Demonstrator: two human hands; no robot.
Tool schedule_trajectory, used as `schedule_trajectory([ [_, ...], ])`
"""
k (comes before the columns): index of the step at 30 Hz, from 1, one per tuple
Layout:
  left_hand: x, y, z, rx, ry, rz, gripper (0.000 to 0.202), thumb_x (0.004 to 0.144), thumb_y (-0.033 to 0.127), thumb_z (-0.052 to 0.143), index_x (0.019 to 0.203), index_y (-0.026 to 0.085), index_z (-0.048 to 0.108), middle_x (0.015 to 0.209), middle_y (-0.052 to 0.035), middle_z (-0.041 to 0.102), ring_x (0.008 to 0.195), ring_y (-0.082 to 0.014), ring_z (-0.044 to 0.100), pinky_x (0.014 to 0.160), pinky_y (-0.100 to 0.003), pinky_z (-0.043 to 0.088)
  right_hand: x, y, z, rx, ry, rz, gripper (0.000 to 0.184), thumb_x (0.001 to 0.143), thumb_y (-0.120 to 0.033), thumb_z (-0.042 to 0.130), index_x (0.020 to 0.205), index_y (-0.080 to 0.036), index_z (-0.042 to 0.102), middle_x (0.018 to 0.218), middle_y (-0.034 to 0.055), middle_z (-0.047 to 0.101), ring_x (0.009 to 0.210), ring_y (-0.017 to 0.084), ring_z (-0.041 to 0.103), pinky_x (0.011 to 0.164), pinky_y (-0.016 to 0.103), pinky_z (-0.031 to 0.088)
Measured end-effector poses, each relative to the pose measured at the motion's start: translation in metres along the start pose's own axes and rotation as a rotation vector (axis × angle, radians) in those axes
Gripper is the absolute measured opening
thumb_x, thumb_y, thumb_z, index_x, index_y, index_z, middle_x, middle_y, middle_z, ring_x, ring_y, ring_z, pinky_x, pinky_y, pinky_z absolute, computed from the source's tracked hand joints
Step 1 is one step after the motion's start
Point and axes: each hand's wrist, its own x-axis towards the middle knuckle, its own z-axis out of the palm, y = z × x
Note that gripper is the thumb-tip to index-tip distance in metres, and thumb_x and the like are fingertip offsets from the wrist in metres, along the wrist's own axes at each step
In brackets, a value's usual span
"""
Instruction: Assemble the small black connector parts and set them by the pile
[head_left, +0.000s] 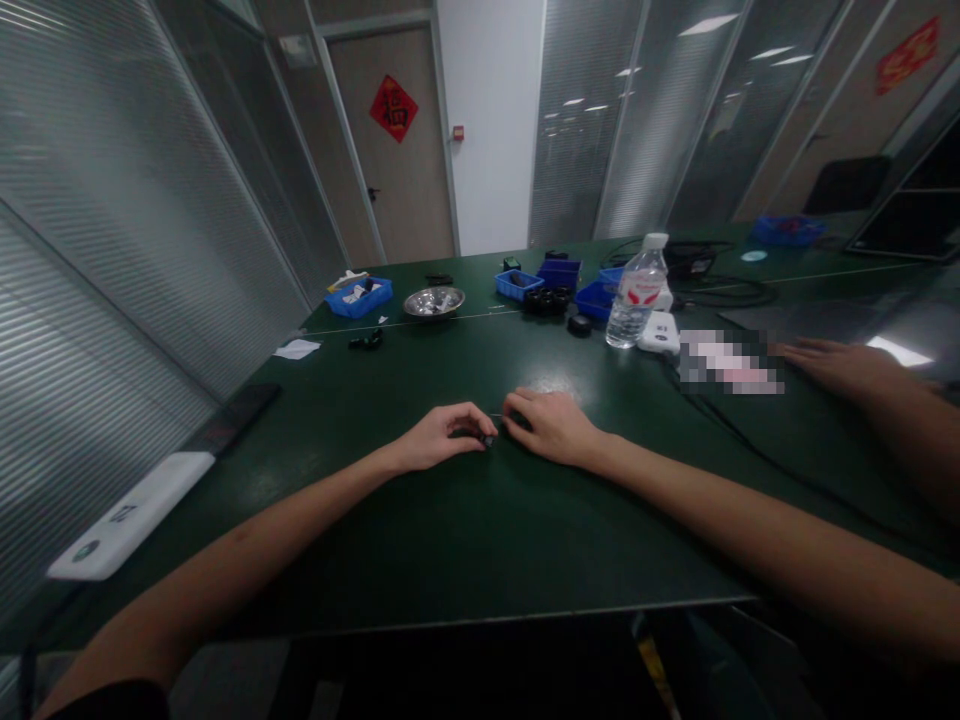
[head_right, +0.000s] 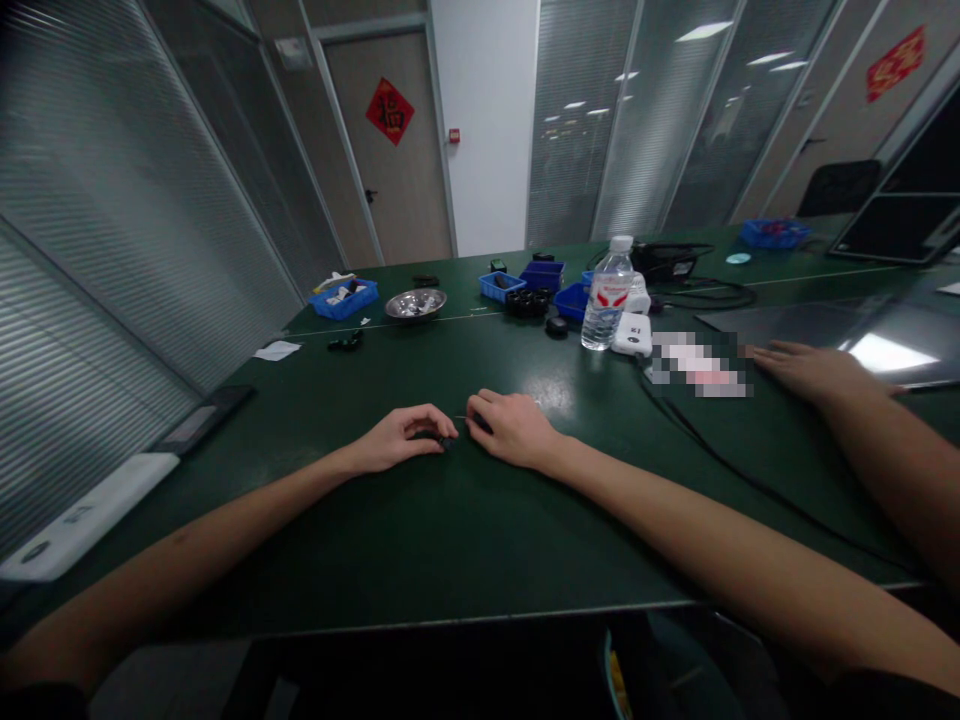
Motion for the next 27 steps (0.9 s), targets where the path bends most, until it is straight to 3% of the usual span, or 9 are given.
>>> schedule_trajectory([
  [9,-0.0012,0.0034,-0.0032,0.183,-0.006,0.051,0.028,0.093,0.027,0.07,0.12,0.018,0.07,0.118,-0.0087,0.065,0.108,-0.0204,0.063,0.098,-0.038,0.049,-0.0004,-0.0022,-0.0023,0.008,-0.02,0.01,0.022,0.102,-0.036,0.048,0.11,-0.021,0.061,0.103,0.0056,0.067,0.082,0.017,0.061,0.068,0.028,0.034],
  [16,-0.0016,0.0018,-0.0035,0.228,0.007,0.047,0.026,0.092,0.029,0.07,0.117,0.018,0.073,0.117,-0.0089,0.064,0.102,-0.0192,0.062,0.091,-0.034,0.049,-0.0003,-0.002,-0.0035,0.016,-0.012,-0.003,0.021,0.102,-0.035,0.047,0.109,-0.021,0.061,0.102,0.0056,0.067,0.079,0.017,0.06,0.067,0.029,0.034],
  [21,-0.0025,0.0027,-0.0046,0.245,-0.008,0.035,0.031,0.094,0.028,0.068,0.124,0.021,0.072,0.12,-0.0089,0.063,0.099,-0.0182,0.061,0.086,-0.032,0.05,0.0,-0.0017,-0.0033,0.013,-0.028,0.012,0.02,0.101,-0.035,0.05,0.11,-0.021,0.061,0.103,0.006,0.067,0.081,0.018,0.061,0.068,0.029,0.035],
  [27,-0.0004,-0.0004,-0.0044,0.159,0.051,0.035,0.027,0.089,0.025,0.074,0.115,0.016,0.072,0.114,-0.0088,0.063,0.102,-0.0189,0.061,0.091,-0.035,0.05,-0.0007,-0.0014,-0.0026,0.012,-0.013,-0.004,0.018,0.1,-0.034,0.05,0.107,-0.021,0.06,0.104,0.0059,0.066,0.079,0.017,0.061,0.068,0.029,0.035],
])
